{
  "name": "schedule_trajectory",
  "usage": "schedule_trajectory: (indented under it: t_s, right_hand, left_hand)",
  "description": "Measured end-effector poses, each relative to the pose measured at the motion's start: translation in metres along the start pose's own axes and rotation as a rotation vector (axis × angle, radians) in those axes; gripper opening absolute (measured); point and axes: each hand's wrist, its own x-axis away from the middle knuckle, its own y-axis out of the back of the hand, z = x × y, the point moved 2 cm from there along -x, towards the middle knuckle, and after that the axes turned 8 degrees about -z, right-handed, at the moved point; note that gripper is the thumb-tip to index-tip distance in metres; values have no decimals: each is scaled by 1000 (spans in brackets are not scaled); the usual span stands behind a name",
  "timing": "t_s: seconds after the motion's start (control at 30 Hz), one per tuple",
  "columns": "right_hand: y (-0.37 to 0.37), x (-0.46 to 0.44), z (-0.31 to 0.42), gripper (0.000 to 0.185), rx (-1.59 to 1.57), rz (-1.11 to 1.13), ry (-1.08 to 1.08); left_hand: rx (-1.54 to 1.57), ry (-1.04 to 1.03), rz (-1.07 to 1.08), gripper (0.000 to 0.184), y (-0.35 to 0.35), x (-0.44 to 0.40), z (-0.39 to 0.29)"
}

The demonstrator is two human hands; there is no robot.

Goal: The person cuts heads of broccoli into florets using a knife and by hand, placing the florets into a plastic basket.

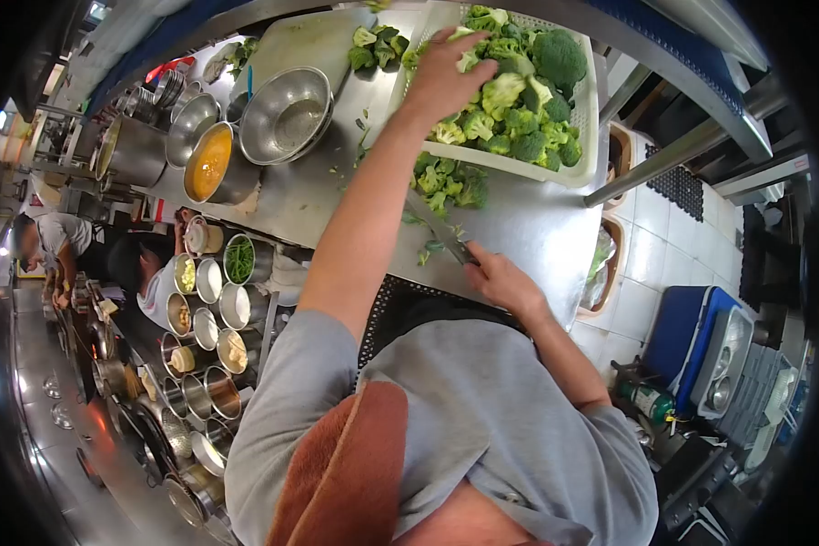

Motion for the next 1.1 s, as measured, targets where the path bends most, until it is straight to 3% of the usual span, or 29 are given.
schedule_trajectory:
  t_s: [0.07,0.13,0.2,0.27,0.33,0.4,0.5,0.67,0.73,0.8,0.87,0.93,1.03,1.07,1.1]
  right_hand:
    - [5,4,-3,18,-56,-30,-32]
    - [9,10,-11,17,-65,-68,-55]
    - [15,17,-11,17,-95,-95,-120]
    - [20,26,-11,18,-134,-79,-160]
    - [21,31,-15,15,-165,-143,-223]
    - [23,31,-6,14,-151,-125,-239]
    - [22,29,-2,12,-104,-108,-261]
    - [25,25,11,17,-211,-194,-256]
    - [28,27,18,15,-199,-202,-289]
    - [24,31,14,14,-221,-216,-319]
    - [4,35,-12,15,-163,-267,-281]
    - [7,39,-9,18,-78,-244,-253]
    - [3,41,-20,28,57,-132,-251]
    - [-3,49,-24,28,68,-161,-265]
    - [-8,62,-21,39,-10,-469,-81]
  left_hand:
    - [330,98,46,44,41,18,1]
    - [388,212,-36,28,75,48,41]
    - [34,380,-53,30,107,90,87]
    - [-207,290,72,34,102,135,142]
    - [-47,392,238,41,80,167,131]
    - [-262,-32,177,45,53,182,124]
    - [-359,100,82,52,40,185,119]
    - [-366,72,62,54,69,190,125]
    - [20,303,-56,49,89,193,134]
    - [397,642,-35,48,100,191,143]
    - [531,575,239,47,105,179,126]
    - [508,303,499,50,102,162,56]
    - [618,-200,668,61,43,147,-58]
    - [650,-252,681,64,22,155,-93]
    - [785,-329,777,64,-2,159,-121]
